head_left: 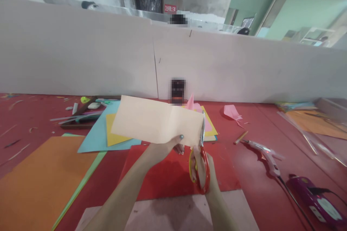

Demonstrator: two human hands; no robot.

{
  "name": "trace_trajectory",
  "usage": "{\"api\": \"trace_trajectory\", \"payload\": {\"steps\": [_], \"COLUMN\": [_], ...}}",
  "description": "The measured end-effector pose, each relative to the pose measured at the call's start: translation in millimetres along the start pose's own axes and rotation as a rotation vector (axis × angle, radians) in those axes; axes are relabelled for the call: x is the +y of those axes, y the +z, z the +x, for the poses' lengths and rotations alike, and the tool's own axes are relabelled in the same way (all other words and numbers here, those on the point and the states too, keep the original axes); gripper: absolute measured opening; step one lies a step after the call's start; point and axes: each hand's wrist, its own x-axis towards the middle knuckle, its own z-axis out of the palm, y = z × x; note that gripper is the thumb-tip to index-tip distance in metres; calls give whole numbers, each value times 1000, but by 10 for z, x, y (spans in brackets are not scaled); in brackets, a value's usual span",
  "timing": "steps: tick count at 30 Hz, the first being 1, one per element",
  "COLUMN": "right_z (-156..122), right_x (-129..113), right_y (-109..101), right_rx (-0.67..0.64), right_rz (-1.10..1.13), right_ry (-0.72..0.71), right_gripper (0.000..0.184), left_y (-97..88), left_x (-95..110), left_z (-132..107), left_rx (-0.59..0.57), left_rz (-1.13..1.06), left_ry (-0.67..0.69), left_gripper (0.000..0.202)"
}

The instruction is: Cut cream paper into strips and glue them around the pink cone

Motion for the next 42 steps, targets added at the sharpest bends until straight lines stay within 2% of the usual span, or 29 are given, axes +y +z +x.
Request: {"api": "trace_trajectory", "payload": {"steps": [4, 8, 12, 16, 23, 29, 37, 42], "right_z": [18, 29, -9, -57, 8, -58, -17, -109], "right_x": [-13, -35, -43, 13, 182, 73, 112, -5], "right_y": [8, 26, 66, 116, 113, 124, 138, 149], "right_rx": [54, 74, -16, -111, -161, -177, -157, -160], "right_rz": [-4, -6, -149, -236, -246, -242, -221, -253], "right_ry": [-21, -73, -173, -139, -93, -101, -16, -24], "right_gripper": [42, 40, 36, 36, 39, 38, 46, 41], "left_y": [24, 44, 2, -66, -85, -33, -35, -27], "left_x": [42, 100, 117, 117, 89, 117, 153, 178], "left_z": [-15, -16, -1, 12, 31, 39, 36, 33], "left_rx": [9, 201, 369, 479, 432, 334, 305, 289], "left_rz": [-7, -35, -54, -43, -47, -5, 87, 99], "left_ry": [-2, 41, 118, 78, 55, -20, -57, -75], "left_gripper": [37, 36, 34, 36, 40, 38, 40, 40]}}
